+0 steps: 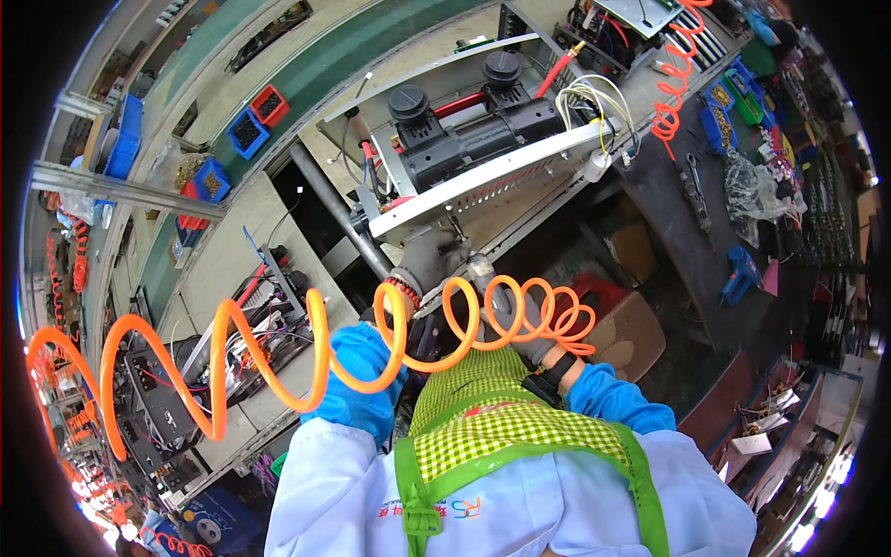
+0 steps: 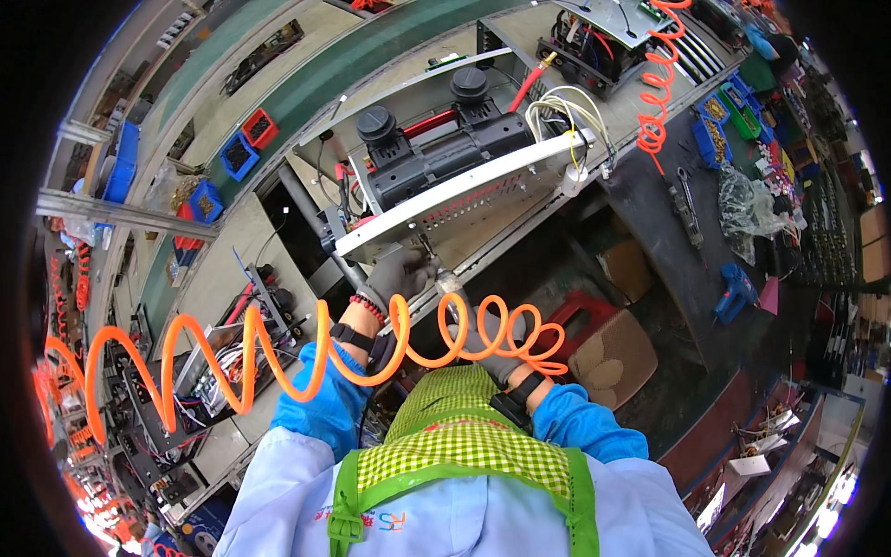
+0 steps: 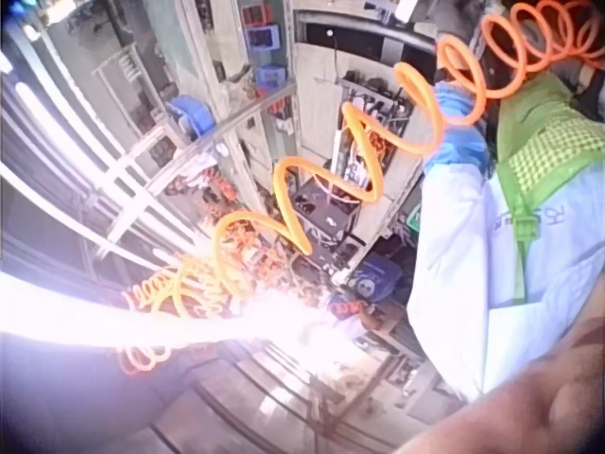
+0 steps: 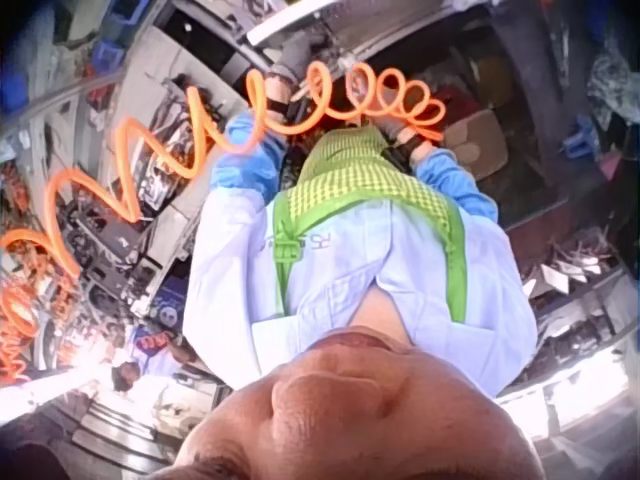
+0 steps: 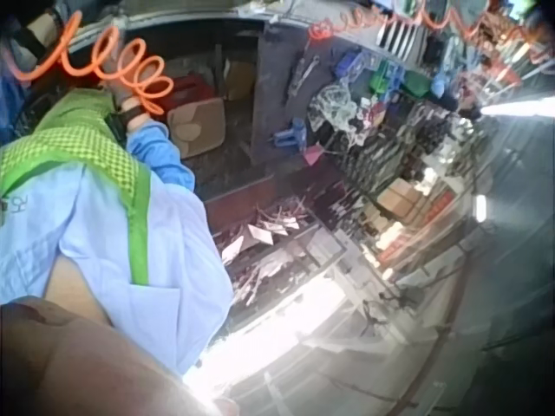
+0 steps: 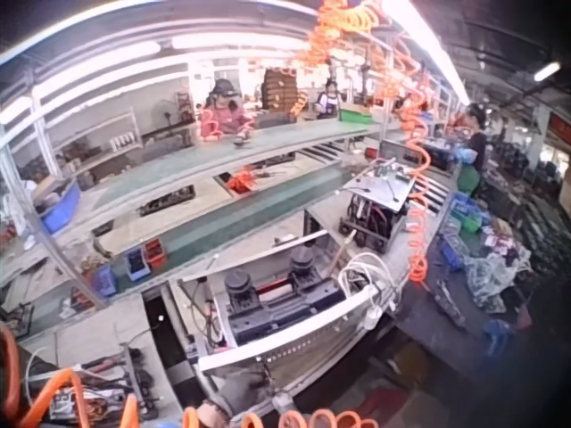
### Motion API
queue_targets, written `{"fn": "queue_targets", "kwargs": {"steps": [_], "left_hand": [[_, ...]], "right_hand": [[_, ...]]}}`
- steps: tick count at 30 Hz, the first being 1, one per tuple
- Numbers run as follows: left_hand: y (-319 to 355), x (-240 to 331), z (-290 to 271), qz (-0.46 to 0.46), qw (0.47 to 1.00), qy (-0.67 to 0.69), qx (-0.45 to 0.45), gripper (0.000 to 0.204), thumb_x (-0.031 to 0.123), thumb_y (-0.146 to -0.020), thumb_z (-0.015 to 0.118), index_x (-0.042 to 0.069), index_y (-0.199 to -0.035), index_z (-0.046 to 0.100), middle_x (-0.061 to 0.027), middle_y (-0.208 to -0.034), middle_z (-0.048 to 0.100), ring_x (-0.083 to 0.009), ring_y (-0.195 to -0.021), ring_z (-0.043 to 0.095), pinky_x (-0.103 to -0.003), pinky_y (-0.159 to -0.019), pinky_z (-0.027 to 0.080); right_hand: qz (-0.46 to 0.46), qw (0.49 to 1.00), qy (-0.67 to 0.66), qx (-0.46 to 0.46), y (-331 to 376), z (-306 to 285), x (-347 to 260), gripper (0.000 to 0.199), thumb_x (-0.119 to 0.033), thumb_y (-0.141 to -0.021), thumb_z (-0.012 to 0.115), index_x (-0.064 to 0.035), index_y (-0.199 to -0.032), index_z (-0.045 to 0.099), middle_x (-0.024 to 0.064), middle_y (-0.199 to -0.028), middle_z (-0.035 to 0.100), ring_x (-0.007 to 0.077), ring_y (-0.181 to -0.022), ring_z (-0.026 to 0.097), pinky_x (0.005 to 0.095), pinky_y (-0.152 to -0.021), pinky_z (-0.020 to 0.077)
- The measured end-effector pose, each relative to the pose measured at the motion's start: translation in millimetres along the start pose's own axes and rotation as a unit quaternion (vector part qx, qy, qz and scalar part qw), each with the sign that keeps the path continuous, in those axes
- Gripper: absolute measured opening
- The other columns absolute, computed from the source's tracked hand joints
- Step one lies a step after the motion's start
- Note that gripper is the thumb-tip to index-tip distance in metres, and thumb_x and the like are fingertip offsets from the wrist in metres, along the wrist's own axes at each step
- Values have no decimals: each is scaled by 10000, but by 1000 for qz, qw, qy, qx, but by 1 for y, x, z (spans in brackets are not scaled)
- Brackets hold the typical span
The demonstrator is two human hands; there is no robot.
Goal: Assembling and wiring an air compressor unit onto an inverter chassis in a factory.
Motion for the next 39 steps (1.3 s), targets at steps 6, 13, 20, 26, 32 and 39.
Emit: {"fn": "queue_targets", "kwargs": {"steps": [6, 13, 20, 26, 32, 39], "left_hand": [[98, 79, 59, 240, 809, -534, -59, 256, 168, -946, 559, -18, -1107, 629, -94, -967, 688, -149, -780, 670, -257, -702, 533], [108, 123, 112, 490, 438, -753, 38, 455, 181, -792, 640, 100, -1234, 566, -116, -1143, 616, -320, -1105, 567, -452, -920, 440], [90, 106, 108, 390, 396, -830, 47, 726, 259, -706, 766, 112, -1351, 469, -126, -1226, 571, -339, -1152, 543, -442, -942, 464], [89, 105, 113, 382, 390, -836, 61, 813, 342, -664, 831, 129, -1360, 468, -128, -1255, 568, -344, -1160, 547, -425, -956, 468], [93, 107, 110, 407, 385, -824, 85, 769, 364, -652, 836, 142, -1318, 521, -86, -1207, 595, -305, -1129, 570, -411, -876, 502], [85, 104, 113, 415, 385, -821, 77, 713, 324, -678, 817, 154, -1307, 527, -73, -1210, 599, -293, -1123, 575, -408, -898, 509]], "right_hand": [[4, 1000, -2, -17, 3, -7, 5, 343, -242, -938, 629, -52, -1219, 575, 57, -988, 631, 156, -845, 632, 309, -689, 509], [2, 999, 7, -33, -7, -3, 0, 338, -249, -940, 627, -56, -1213, 574, 53, -972, 624, 152, -833, 627, 308, -681, 507], [5, 1000, 12, -16, 37, -38, 19, 334, -257, -943, 625, -61, -1208, 573, 49, -957, 616, 147, -821, 622, 307, -674, 505], [11, 1000, 14, -14, 45, -41, 20, 330, -264, -944, 623, -65, -1203, 572, 45, -943, 610, 143, -810, 618, 306, -668, 504], [18, 999, 17, -32, 25, -25, 14, 327, -270, -946, 621, -68, -1198, 571, 42, -930, 604, 140, -800, 614, 305, -661, 502], [34, 998, 17, -46, 21, -16, 26, 323, -278, -948, 619, -73, -1193, 570, 38, -914, 596, 135, -788, 609, 304, -654, 501]]}}
Point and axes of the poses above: each hand's wrist, its own y-axis away from the middle knuckle, its own z-axis out of the palm, x = y × z, the point moved 9 cm from there along -y, towards the middle knuckle
